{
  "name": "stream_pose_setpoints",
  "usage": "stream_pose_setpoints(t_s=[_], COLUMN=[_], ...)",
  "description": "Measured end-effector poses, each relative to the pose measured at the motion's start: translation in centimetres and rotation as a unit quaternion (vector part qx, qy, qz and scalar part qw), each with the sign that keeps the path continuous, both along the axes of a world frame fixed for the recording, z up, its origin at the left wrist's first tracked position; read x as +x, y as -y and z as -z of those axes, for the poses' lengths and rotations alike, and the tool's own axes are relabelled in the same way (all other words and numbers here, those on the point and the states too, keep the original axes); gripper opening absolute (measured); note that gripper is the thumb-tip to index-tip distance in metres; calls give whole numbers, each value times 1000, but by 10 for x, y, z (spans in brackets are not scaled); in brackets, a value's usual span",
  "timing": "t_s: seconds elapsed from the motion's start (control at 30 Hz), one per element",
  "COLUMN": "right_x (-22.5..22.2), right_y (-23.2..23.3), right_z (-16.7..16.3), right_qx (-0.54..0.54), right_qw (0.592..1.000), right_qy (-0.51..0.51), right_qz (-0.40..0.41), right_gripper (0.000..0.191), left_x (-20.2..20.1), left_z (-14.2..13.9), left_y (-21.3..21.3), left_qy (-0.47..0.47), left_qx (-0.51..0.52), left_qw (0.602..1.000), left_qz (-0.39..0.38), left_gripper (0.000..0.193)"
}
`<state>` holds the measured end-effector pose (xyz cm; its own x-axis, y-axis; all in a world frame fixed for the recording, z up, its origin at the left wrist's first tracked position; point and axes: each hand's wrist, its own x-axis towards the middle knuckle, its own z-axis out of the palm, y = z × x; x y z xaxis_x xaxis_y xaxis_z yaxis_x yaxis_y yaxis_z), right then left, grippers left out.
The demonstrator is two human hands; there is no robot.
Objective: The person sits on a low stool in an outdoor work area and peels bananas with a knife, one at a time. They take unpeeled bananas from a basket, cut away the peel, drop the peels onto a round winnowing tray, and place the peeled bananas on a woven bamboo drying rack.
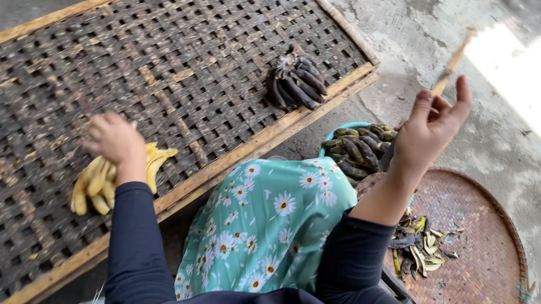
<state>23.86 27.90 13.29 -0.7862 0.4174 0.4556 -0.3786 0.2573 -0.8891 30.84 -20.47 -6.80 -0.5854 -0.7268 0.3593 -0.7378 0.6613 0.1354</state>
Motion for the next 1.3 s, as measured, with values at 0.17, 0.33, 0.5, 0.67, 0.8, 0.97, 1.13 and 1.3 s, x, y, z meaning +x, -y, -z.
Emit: stream_pose_setpoints(t_s=[0.17, 0.33, 0.5, 0.67, 0.8, 0.97, 1.13, 1.3], right_x=[-8, -16, -17, -25, -25, -24, -25, -27], right_y=[-10, -3, -8, -16, -17, -12, -8, -7], right_z=[-3, -6, -14, -18, -17, -14, -11, -5], right_qx=[-143, -171, -195, -194, -213, -228, -230, -246], right_qw=[987, 982, 977, 979, 976, 971, 968, 962], right_qy=[-63, -47, -53, -42, -39, -38, -29, -16], right_qz=[-47, -62, -63, -39, -37, -62, -95, -120], right_gripper=[45, 43, 43, 41, 40, 41, 41, 39], left_x=[-111, -198, -246, -271, -265, -256, -280, -280], left_z=[-23, 3, 24, 17, 8, 2, -3, -14], left_y=[-116, -193, -202, -207, -200, -229, -245, -217], left_qy=[-213, -24, 9, 89, 11, -55, -262, -409], left_qx=[-90, -319, -335, -331, -190, 156, 568, 863], left_qw=[828, 618, 622, 624, 647, 757, 680, 223], left_qz=[511, 718, 708, 702, 739, 632, 384, 194], left_gripper=[24, 36, 36, 40, 33, 35, 37, 38])
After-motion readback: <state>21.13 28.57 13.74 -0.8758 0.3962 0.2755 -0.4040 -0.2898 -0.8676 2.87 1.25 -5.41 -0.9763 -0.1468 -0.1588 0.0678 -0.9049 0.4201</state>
